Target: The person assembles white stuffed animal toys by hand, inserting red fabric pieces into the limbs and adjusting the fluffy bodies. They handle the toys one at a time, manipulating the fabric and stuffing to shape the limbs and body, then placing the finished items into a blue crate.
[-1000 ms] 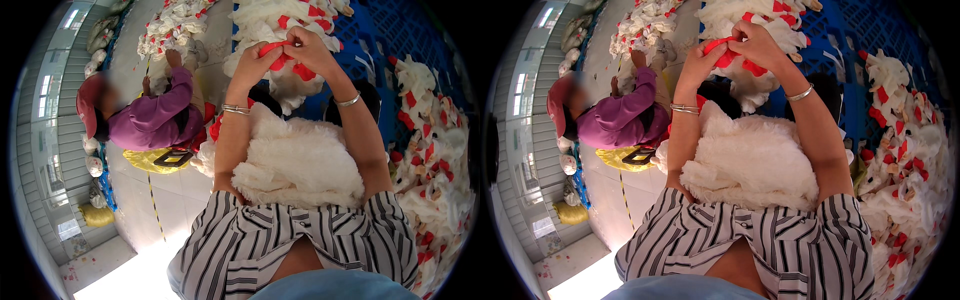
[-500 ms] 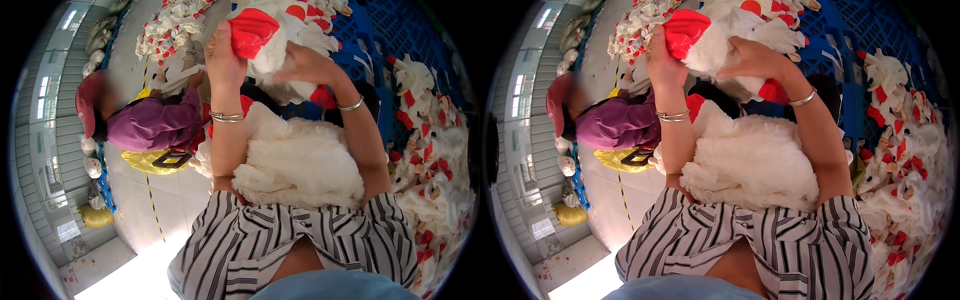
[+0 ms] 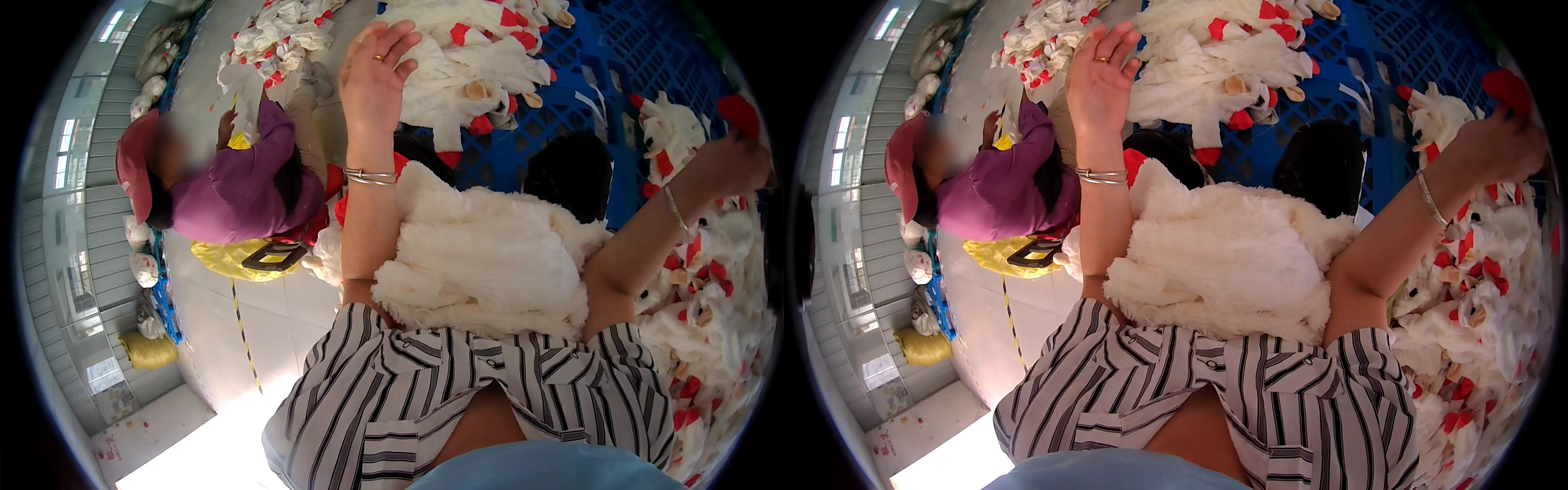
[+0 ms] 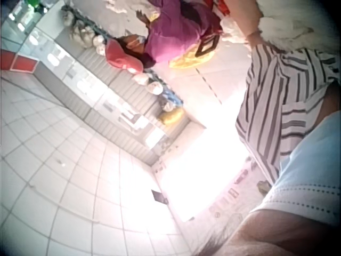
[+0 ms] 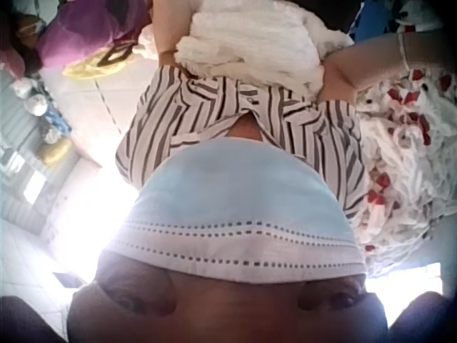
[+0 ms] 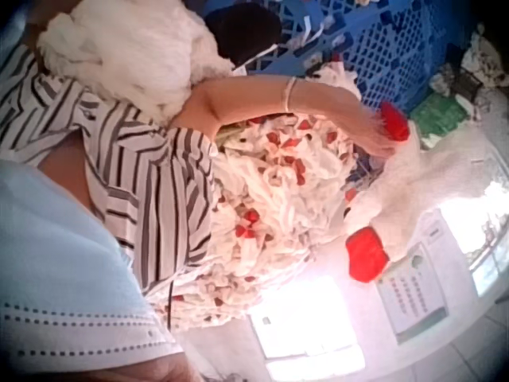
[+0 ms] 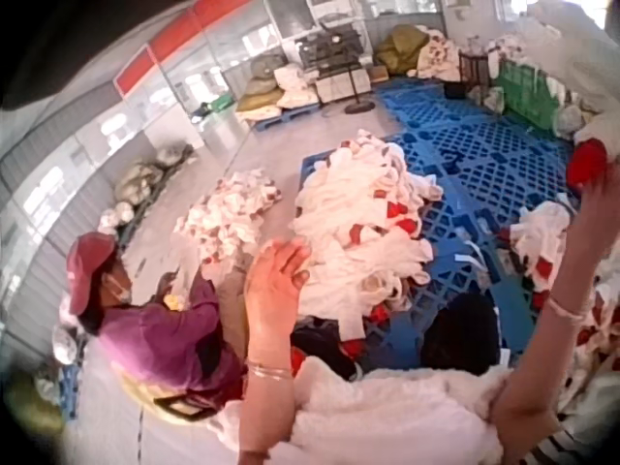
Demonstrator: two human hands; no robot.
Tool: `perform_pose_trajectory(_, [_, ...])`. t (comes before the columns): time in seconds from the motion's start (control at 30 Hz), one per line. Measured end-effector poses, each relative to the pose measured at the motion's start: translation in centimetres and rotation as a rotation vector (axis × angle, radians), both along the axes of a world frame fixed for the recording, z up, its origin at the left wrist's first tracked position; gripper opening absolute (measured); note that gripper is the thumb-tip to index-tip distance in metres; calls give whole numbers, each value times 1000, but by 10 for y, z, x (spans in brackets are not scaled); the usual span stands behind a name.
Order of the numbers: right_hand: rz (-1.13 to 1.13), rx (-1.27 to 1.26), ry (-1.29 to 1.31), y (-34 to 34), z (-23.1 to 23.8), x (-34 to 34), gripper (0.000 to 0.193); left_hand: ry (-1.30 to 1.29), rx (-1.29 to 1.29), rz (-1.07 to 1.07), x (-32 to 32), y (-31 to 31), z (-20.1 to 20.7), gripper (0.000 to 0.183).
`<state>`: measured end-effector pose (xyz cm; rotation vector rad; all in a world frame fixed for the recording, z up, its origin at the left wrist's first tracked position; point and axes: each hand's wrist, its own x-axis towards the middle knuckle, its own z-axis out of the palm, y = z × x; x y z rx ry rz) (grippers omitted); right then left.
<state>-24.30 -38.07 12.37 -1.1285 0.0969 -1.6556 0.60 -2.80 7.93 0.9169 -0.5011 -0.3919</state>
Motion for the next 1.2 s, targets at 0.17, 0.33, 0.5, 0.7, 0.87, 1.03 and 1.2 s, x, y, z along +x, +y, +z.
perform_pose_trajectory(0.17, [481,-678,788,93,-48,85,29,17,-4,-6,-10,-19,6,23])
perform_pose_trajectory(0.33, [1271,-986,1418,246,-62,87,48,18,-9,40,-8,-9,5,21])
perform_pose_trajectory(0.5, [1304,-922,1290,260,-72,86,39,-9,93,-23,-7,-4,3,18])
perform_pose_trajectory(0.7, [1177,-817,1232,229,-48,91,33,-139,455,-170,12,11,11,25])
perform_pose_trajectory(0.87, [1055,-895,1294,215,-3,89,29,-171,619,-217,31,16,-2,30])
perform_pose_trajectory(1.03, [972,-820,1119,213,40,75,26,-320,599,-421,44,23,-55,35])
perform_pose_trajectory(1.2, [791,-383,895,152,39,74,33,-643,877,-556,5,22,-68,45])
